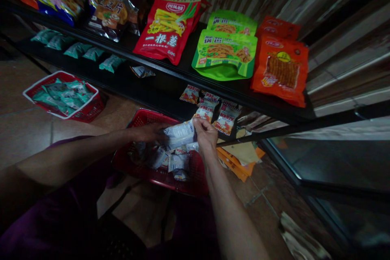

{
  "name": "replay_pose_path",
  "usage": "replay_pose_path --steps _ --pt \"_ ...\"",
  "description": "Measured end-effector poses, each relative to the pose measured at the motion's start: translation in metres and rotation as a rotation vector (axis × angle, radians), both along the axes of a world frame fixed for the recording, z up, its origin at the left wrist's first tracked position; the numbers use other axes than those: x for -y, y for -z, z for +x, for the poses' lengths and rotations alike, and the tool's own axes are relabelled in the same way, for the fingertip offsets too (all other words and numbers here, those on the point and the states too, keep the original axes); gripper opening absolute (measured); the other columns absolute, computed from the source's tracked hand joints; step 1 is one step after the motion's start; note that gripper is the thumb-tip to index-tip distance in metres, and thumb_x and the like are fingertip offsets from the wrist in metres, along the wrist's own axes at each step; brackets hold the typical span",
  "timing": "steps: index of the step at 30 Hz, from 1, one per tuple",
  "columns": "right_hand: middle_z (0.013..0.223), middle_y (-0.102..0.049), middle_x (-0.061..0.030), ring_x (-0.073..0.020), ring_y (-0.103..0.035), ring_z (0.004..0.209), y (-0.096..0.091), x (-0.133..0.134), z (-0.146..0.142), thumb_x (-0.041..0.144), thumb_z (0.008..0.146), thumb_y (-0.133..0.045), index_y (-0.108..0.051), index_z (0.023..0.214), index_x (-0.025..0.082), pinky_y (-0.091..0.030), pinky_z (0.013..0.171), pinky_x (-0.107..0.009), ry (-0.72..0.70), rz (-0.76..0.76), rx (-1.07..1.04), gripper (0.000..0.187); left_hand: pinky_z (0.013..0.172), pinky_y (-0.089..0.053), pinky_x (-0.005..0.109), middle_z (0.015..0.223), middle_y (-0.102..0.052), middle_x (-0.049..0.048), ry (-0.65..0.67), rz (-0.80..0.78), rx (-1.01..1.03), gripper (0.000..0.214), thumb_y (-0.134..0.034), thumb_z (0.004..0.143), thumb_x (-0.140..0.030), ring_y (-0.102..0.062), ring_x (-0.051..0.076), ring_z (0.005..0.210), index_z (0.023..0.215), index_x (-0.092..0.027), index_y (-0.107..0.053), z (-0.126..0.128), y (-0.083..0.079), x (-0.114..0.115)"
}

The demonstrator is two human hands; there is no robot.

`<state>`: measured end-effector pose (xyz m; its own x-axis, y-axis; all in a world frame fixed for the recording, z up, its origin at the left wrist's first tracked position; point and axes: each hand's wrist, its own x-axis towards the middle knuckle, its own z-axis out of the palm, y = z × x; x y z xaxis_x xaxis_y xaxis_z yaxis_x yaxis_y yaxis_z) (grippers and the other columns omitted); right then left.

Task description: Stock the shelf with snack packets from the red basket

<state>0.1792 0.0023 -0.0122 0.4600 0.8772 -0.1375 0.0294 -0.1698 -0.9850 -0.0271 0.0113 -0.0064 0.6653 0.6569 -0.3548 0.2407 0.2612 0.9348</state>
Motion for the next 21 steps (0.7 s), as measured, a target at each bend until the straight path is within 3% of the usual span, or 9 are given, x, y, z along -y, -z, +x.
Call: replay_pose_path --steps 5,12,21 --pt "0.057 -0.06 0.004 -0.0095 -0.048 0.052 -0.0028 -0.0004 -0.002 0.047 0.052 -0.076 -0.068 0.068 0.017 -0.039 0.052 -0.023 0.026 0.026 0.016 0.035 0.081 -0.045 0.026 0.104 -0.066 0.0069 0.084 0.015 0.016 0.052 -0.057 0.076 -0.017 -0.057 0.017 0.094 0.127 -0.014 -0.051 -0.0004 -0.0007 0.0004" --pt "0.057 -0.057 0.0044 -0.0094 -0.046 0.053 -0.0018 -0.002 -0.0008 0.047 0.053 -0.073 -0.066 0.067 0.017 -0.038 0.053 -0.023 0.035 0.022 0.051 0.034 0.075 -0.046 0.024 0.104 -0.066 0.005 0.084 -0.047 0.087 0.059 -0.059 0.07 -0.011 -0.057 0.017 0.09 0.127 -0.02 -0.053 -0.0002 0.0039 -0.0001" --pt "0.059 -0.058 0.0032 -0.0107 -0.048 0.055 -0.0006 -0.0031 0.0002 0.045 0.055 -0.072 -0.067 0.069 0.017 -0.039 0.056 -0.025 0.058 0.019 0.078 0.033 0.071 -0.047 0.023 0.1 -0.068 0.0032 0.034 -0.185 0.152 0.059 -0.059 0.062 -0.004 -0.059 0.017 0.086 0.118 -0.023 -0.061 -0.0023 -0.0014 0.0003"
